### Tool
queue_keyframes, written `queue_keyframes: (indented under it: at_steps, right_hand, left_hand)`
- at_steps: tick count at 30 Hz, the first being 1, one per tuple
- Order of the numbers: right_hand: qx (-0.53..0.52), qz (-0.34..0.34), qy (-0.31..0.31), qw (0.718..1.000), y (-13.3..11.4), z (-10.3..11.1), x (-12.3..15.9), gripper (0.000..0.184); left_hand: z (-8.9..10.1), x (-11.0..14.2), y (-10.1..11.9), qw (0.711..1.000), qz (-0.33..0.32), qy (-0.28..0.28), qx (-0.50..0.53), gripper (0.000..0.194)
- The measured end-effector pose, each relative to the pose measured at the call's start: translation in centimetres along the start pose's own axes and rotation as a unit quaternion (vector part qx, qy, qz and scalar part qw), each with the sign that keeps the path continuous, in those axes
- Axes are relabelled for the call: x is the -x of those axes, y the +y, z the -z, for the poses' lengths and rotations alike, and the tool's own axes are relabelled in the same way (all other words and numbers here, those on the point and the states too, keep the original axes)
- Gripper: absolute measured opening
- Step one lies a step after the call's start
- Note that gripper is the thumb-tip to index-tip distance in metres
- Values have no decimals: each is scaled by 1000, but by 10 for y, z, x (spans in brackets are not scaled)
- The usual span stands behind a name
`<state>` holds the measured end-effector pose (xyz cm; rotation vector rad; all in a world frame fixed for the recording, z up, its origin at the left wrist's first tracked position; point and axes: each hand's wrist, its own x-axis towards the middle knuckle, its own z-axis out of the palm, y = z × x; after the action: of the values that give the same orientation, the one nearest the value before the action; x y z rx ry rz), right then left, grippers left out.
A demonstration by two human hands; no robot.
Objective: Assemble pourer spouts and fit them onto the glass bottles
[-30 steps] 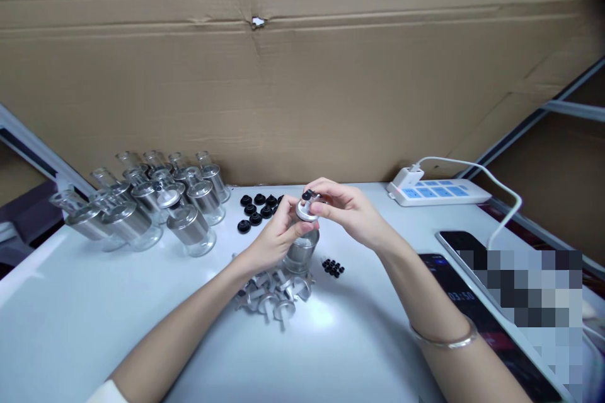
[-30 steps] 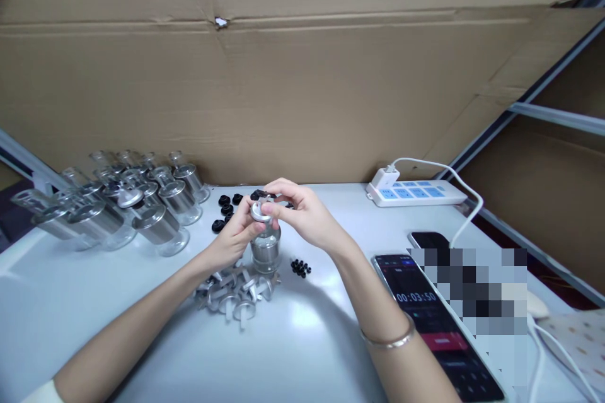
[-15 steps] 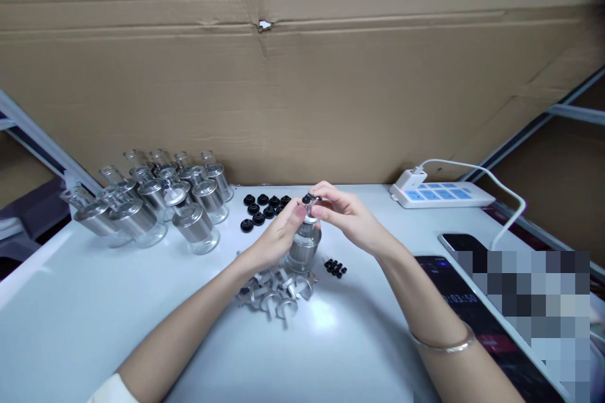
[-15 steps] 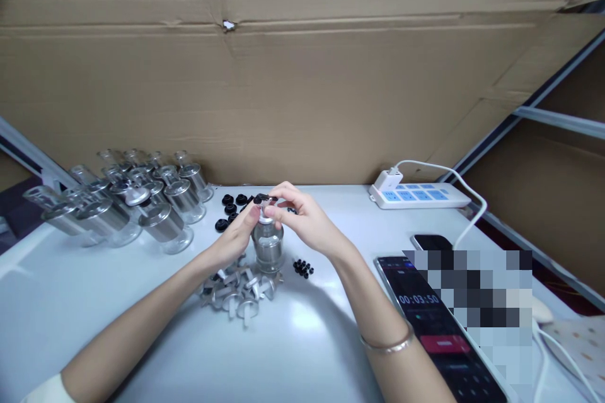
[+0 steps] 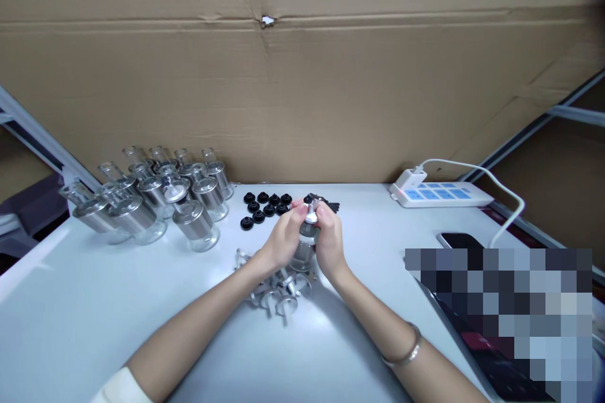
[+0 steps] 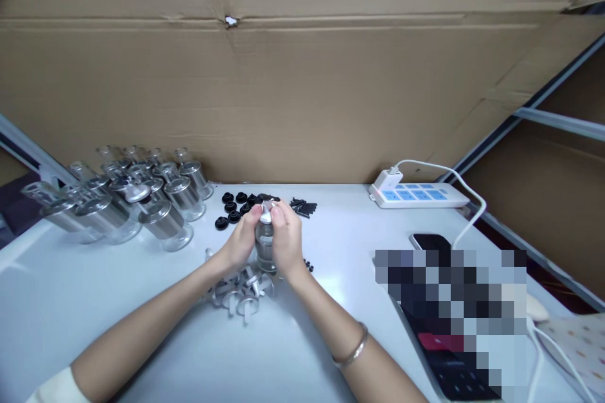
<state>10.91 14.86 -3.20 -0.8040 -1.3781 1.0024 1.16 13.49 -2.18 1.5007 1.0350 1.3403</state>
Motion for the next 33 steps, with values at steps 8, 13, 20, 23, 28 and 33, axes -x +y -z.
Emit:
queue_keyframes:
  at_steps: [8, 13, 20, 23, 28, 33]
  right_hand:
    - [43, 48, 35, 997, 0, -9, 6, 37]
    - [36, 54, 52, 997, -1, -12, 7, 33]
    - [25, 68, 76, 994, -1, -13, 8, 27]
    - [41, 88, 89, 991, -1, -13, 8, 29]
    - [69, 115, 95, 986, 0, -13, 8, 30]
    - [89, 122, 92, 984, 2, -12, 9, 30]
  left_hand:
    - [-11, 3, -4, 997, -16, 58, -49, 58]
    - [-15, 2, -1, 993, -24, 104, -40, 55]
    - [-20, 1, 1, 989, -10, 141, -39, 48]
    - [-19, 1, 0, 990, -15, 135, -36, 46]
    - [-17, 2, -1, 993, -22, 110, -29, 44]
    - [-17, 1, 0, 993, -30, 111, -33, 45]
